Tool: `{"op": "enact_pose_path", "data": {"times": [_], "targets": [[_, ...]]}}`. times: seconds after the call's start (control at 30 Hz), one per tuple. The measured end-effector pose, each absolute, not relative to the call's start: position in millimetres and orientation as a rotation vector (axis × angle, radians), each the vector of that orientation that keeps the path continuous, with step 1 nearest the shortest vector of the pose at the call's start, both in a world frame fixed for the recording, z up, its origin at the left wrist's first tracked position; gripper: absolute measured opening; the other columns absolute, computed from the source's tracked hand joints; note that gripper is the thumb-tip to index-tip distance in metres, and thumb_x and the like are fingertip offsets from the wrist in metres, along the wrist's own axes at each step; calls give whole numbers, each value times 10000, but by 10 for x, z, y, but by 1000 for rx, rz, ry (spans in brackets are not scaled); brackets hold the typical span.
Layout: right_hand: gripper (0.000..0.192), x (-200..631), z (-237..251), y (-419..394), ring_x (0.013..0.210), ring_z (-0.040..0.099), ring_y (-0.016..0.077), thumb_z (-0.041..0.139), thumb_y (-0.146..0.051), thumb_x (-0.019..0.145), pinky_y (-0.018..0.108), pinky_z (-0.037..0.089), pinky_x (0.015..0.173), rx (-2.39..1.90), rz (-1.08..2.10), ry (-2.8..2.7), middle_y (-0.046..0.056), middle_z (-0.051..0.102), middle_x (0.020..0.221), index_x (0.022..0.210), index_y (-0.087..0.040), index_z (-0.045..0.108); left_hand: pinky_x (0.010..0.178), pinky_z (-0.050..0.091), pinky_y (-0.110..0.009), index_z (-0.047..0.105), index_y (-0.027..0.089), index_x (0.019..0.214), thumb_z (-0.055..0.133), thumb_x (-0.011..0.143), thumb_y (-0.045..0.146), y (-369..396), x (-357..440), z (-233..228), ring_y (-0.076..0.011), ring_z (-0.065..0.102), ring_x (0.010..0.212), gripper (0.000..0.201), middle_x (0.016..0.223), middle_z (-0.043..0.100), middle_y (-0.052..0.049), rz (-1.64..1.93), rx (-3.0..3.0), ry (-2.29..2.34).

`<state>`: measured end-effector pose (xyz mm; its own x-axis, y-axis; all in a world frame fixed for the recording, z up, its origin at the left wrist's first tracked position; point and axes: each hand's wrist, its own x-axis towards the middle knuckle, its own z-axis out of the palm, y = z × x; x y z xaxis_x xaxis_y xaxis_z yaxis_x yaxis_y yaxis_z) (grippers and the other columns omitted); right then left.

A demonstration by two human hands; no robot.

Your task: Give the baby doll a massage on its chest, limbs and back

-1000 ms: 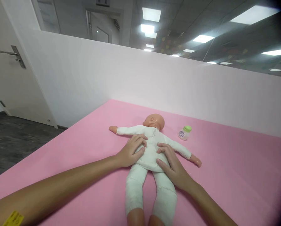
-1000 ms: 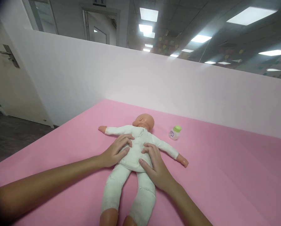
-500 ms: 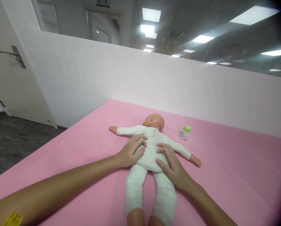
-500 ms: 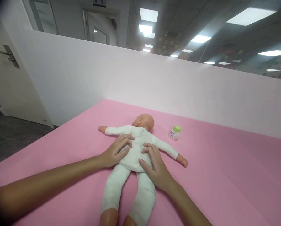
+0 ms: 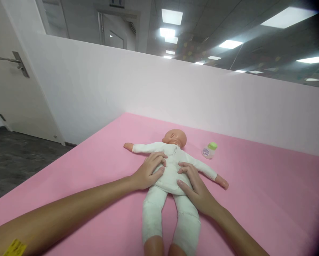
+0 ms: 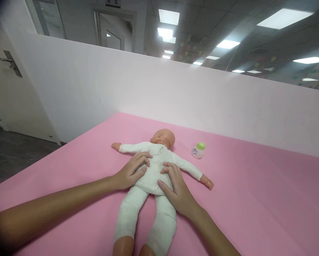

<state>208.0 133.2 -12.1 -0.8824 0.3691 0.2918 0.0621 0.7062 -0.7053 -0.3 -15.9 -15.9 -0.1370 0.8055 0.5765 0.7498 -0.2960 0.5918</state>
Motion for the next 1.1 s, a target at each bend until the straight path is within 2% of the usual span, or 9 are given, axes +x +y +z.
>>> {"op": "enact_pose_path", "data": {"times": [0.27, 1.1], "targets": [[229, 2079, -127, 1337, 1461, 388, 295, 527, -477, 1020, 547, 375, 1187, -314, 1047, -2498, 73, 440, 1505, 1172, -306, 541, 1108, 402, -447, 573, 219, 1051, 467, 1020, 249, -161, -1, -158, -268, 497, 1274, 114, 1341, 566, -87, 1443, 2022, 1813], [214, 2077, -118, 1332, 1458, 396, 294, 535, -469, 1015, 538, 395, 1175, -316, 1030, -2500, 64, 456, 1494, 1159, -312, 553, 1114, 413, -478, 581, 220, 1049, 462, 1020, 274, -160, 1, -155, -284, 502, 1272, 134, 1346, 571, -102, 1424, 2017, 1845]]}}
